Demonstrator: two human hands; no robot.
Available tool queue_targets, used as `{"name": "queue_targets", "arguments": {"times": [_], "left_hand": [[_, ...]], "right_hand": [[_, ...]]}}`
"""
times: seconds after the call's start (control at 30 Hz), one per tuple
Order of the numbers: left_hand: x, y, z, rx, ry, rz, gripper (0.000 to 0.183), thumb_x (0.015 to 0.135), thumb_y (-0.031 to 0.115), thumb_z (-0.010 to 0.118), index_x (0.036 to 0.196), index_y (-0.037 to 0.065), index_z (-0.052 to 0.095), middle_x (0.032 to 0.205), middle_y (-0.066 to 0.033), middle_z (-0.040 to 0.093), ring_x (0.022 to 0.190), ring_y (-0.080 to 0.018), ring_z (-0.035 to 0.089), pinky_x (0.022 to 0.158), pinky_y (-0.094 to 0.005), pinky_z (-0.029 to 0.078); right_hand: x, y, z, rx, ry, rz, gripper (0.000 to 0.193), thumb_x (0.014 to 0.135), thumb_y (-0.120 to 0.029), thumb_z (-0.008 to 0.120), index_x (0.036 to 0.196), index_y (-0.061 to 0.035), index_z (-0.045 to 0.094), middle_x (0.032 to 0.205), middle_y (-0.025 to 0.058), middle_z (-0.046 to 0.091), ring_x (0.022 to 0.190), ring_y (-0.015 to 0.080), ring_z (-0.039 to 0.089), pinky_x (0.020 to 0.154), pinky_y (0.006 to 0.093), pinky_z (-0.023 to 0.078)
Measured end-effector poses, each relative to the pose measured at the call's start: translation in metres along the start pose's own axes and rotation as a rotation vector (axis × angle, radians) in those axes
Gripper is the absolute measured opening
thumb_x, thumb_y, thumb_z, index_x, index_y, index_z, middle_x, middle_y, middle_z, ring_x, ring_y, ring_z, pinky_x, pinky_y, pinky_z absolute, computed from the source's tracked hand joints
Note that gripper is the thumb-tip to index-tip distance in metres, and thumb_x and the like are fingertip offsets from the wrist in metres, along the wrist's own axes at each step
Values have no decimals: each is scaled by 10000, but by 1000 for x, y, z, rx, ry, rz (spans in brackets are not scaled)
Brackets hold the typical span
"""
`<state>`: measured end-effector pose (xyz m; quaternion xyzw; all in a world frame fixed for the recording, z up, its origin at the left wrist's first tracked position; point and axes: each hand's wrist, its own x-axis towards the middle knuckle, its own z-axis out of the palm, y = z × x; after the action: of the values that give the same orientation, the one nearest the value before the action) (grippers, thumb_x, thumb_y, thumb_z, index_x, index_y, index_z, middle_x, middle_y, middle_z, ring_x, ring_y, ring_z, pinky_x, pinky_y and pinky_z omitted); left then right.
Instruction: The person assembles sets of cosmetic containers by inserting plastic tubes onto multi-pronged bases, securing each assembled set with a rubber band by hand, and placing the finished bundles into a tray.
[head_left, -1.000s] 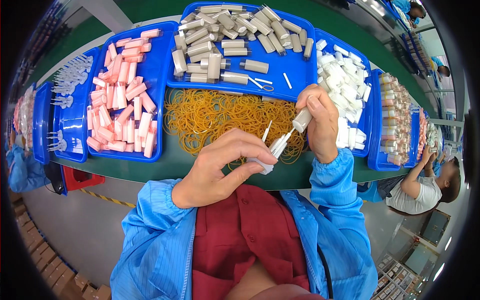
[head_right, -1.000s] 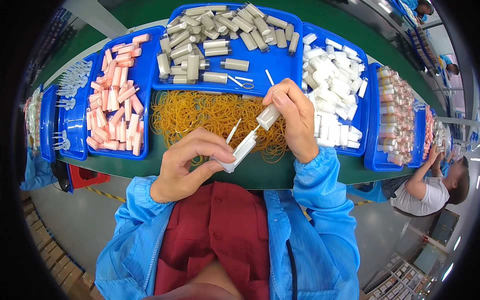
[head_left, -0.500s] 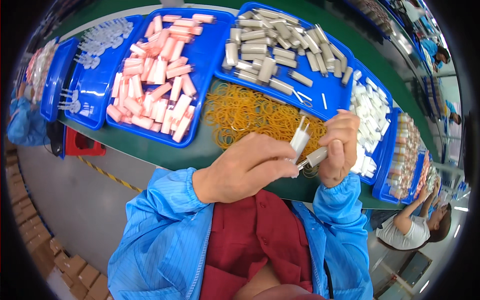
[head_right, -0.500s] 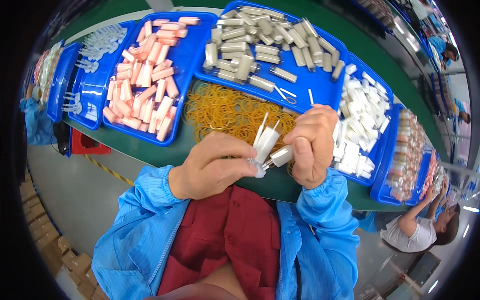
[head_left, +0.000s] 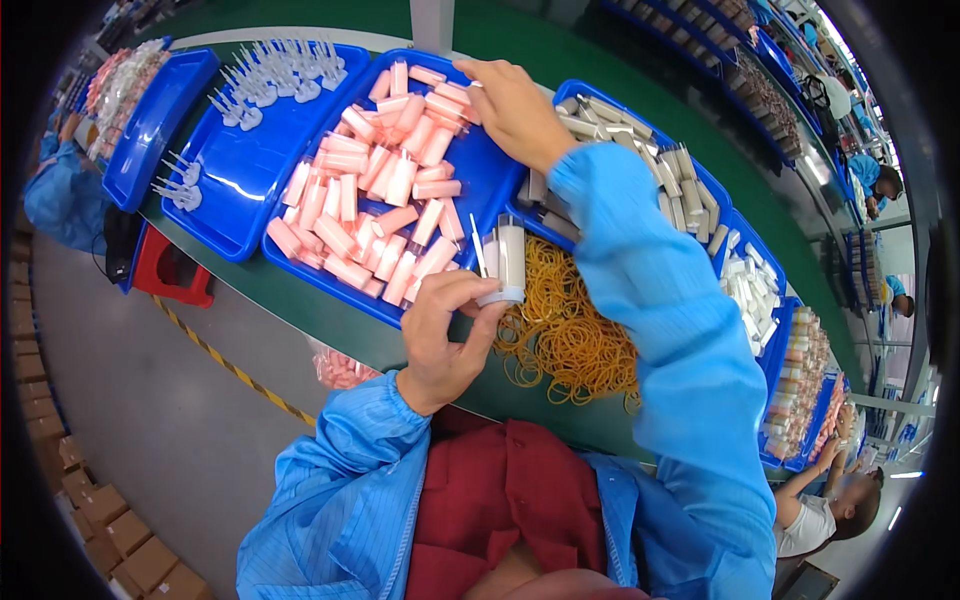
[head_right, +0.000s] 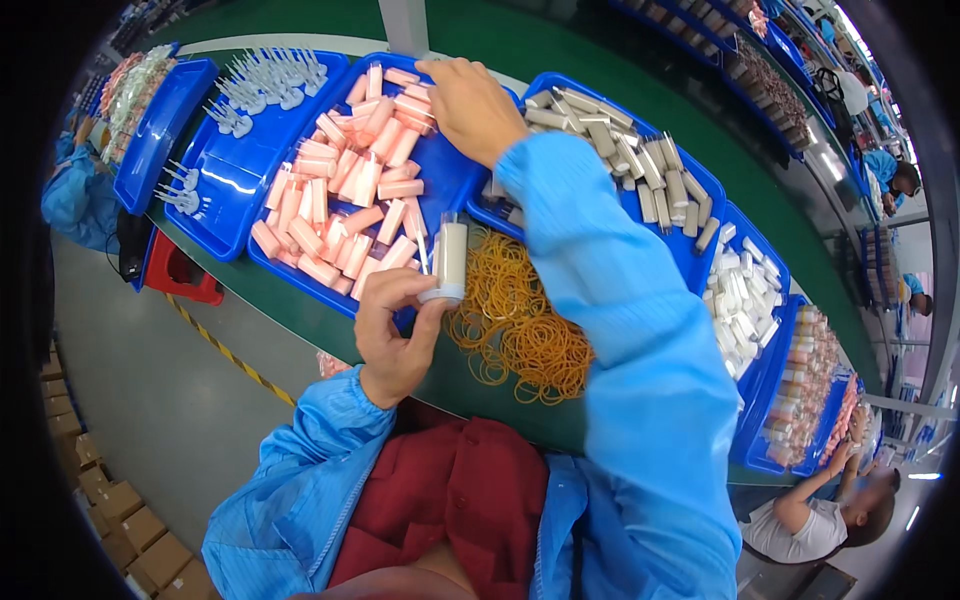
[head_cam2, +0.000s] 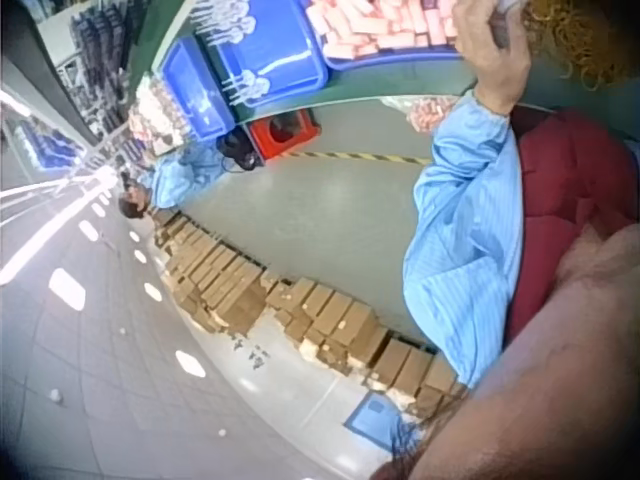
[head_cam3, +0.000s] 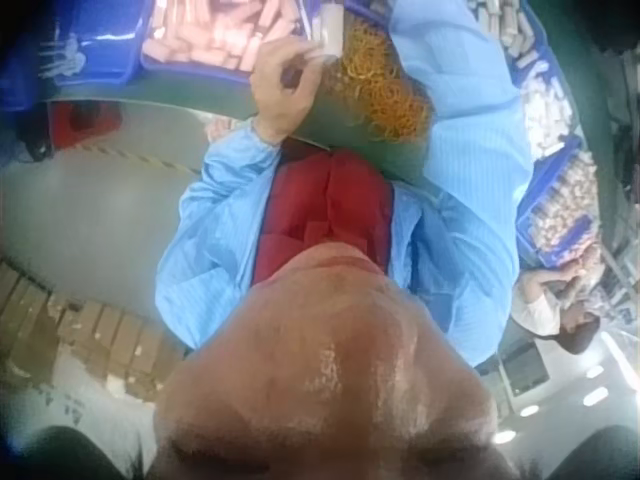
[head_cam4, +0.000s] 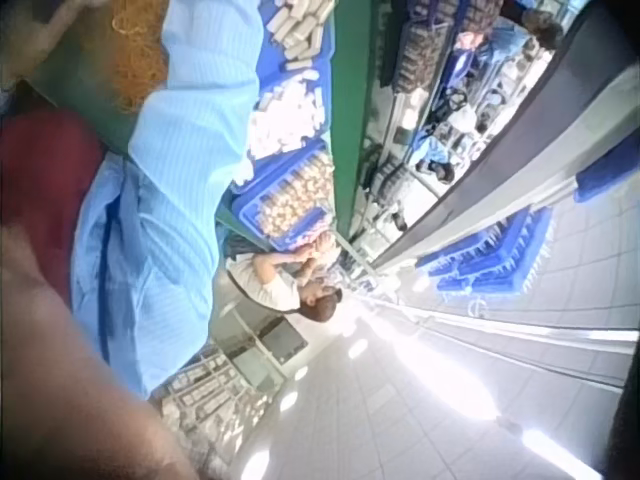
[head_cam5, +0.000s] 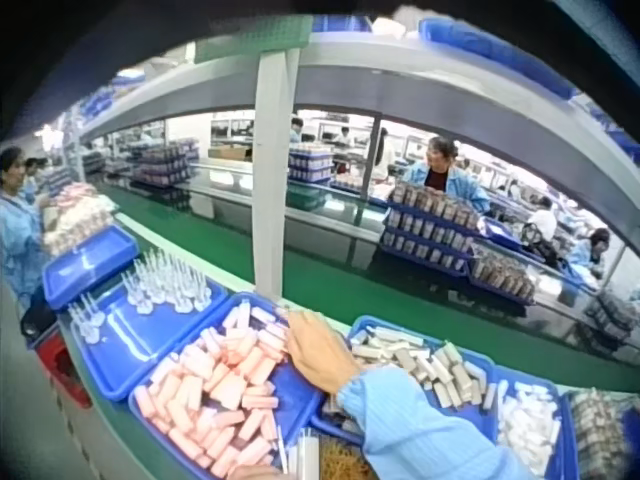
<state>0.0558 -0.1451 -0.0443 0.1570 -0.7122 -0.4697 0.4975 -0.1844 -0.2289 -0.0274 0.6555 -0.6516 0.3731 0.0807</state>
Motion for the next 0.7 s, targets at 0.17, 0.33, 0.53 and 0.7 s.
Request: {"name": "queue_targets", "arguments": {"times": [0.17,0.33,0.53,0.7], "left_hand": [[7,-5,-4,105,-57,65,313,771,-39,750,1055,14,631,950,-126,619,737,-189,631,601,-265,532],[4,-5,-6,112,-74,64,334,743,-50,755,1051,19,646,935,-124,627,756,-242,638,627,-304,521],[1,-2,-10,143,-153,80,336,733,-60,749,1050,23,673,926,-120,633,767,-253,638,652,-316,518],[9,17,2,38,-268,75,319,735,-51,736,1034,57,711,943,-87,647,808,-245,628,672,-329,488]], "right_hand": [[10,9,25,-314,-212,23,230,945,-195,545,1061,-29,654,988,173,648,951,351,595,851,438,483],[-23,-19,-9,-443,-267,-125,235,884,-186,613,1062,-35,637,871,143,669,819,314,624,748,405,512],[-41,-60,-59,9,-154,181,385,908,-241,638,1222,-30,567,909,153,670,858,253,664,755,325,524],[-81,-79,-121,821,-17,797,484,894,-41,470,1376,-52,427,1050,132,613,895,171,629,809,295,518]]}}
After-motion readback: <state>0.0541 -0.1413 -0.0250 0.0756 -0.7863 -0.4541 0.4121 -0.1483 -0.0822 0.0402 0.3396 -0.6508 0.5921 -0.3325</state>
